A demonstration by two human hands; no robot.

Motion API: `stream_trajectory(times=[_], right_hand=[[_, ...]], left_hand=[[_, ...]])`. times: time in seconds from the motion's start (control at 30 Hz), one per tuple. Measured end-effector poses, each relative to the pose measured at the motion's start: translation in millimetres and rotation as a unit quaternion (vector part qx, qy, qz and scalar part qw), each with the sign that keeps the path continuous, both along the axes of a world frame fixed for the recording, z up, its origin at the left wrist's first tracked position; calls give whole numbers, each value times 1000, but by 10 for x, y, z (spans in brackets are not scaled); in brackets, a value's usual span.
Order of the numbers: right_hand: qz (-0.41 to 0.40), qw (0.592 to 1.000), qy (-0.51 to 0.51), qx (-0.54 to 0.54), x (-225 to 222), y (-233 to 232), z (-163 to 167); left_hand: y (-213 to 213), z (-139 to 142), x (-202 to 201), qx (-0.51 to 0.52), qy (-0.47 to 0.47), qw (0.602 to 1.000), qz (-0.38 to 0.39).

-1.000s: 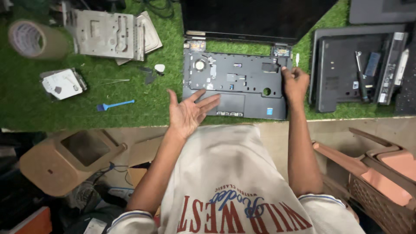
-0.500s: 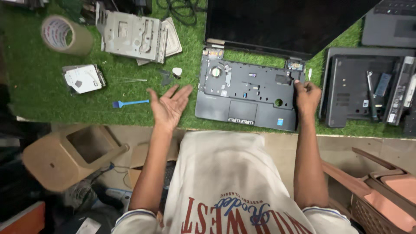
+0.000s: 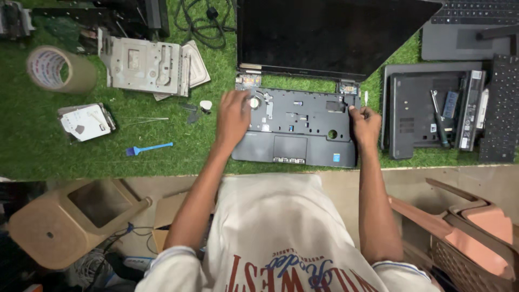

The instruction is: The person pries open the chassis of a laptop using a metal pry tool, separating the bottom cover from the body. They then flip the laptop open, remove the bottom panel, and work on the exposed internal components with a screwdriver, adjusting parts inside the chassis.

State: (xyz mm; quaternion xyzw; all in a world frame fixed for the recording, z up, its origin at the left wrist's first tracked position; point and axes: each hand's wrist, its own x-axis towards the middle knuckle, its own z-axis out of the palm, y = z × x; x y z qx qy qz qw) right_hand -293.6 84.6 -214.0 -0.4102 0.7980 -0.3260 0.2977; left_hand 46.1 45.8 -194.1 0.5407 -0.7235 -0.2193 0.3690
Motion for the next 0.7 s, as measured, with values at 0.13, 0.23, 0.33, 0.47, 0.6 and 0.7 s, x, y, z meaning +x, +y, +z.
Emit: stream_trajectory(times=[0.13, 0.23, 0.33, 0.47, 0.6, 0.7], right_hand=[[0, 1000, 1, -20, 47, 18, 53], [3, 999, -12, -36, 45, 14, 81], [-10, 999, -12, -30, 26, 5, 86], [-4, 999, 11, -37, 13, -6, 80], [-26, 996, -76, -26, 26, -17, 88], [-31, 997, -70, -22, 34, -22, 116]], left_hand=[[-336, 63, -334, -16, -98, 990, -99], [-531, 53, -568, -46, -131, 979, -146], [-600, 57, -692, -7, -151, 973, -176], [-617, 55, -716, -1, -152, 967, -203], [-667, 89, -724, -6, -182, 959, -216], [-709, 113, -752, 43, -200, 951, -234]])
